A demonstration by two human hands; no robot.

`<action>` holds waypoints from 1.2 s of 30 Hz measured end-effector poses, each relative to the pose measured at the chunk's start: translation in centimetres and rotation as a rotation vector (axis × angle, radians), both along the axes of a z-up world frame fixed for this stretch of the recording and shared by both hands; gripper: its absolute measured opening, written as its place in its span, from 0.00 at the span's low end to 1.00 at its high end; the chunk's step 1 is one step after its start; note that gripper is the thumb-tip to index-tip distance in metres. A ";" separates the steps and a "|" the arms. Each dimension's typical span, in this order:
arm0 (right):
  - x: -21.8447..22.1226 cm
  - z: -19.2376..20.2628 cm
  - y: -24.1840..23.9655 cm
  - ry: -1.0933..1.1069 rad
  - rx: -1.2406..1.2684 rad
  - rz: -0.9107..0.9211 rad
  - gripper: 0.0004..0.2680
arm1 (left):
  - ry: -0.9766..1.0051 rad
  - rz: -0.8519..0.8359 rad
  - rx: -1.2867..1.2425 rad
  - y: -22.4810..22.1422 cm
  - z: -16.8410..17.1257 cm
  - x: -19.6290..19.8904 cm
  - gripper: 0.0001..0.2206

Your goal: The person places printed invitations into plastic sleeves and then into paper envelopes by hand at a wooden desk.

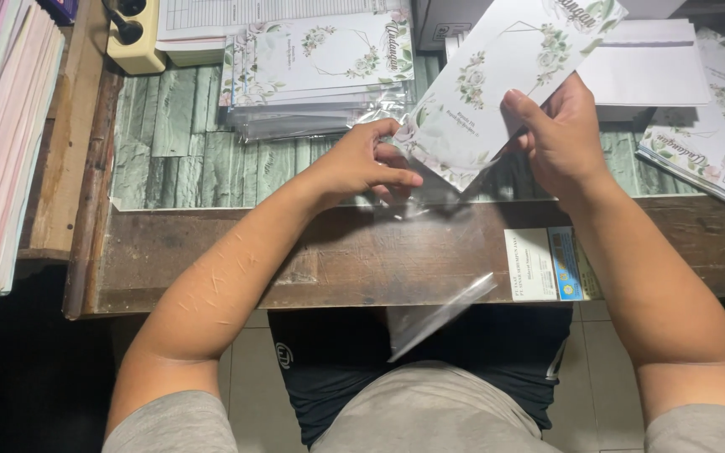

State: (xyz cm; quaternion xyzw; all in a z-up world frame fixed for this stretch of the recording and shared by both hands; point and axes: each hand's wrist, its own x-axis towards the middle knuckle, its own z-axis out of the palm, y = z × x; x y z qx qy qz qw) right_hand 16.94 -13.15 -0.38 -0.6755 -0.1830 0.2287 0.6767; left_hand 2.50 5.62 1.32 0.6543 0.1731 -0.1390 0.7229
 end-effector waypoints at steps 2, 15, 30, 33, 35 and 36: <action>0.5 -0.9 -0.2 -0.107 0.019 0.039 0.17 | -0.025 0.029 -0.008 0.3 -0.8 -0.1 0.22; -0.2 0.2 0.0 -0.106 0.124 0.112 0.11 | -0.162 0.205 -0.091 0.2 -3.4 0.6 0.21; 0.9 0.7 -0.7 -0.152 0.232 -0.031 0.16 | -0.168 0.234 -0.077 -0.9 -3.0 0.2 0.19; 1.2 0.3 -0.8 -0.199 0.197 -0.041 0.09 | -0.181 0.217 -0.070 -1.2 -2.6 0.1 0.21; 0.9 0.0 -0.5 -0.177 0.206 0.000 0.09 | -0.188 0.219 -0.073 -1.4 -2.2 0.0 0.20; 0.8 -0.1 -0.3 -0.159 0.216 0.038 0.09 | -0.199 0.218 -0.074 -1.6 -2.0 0.1 0.20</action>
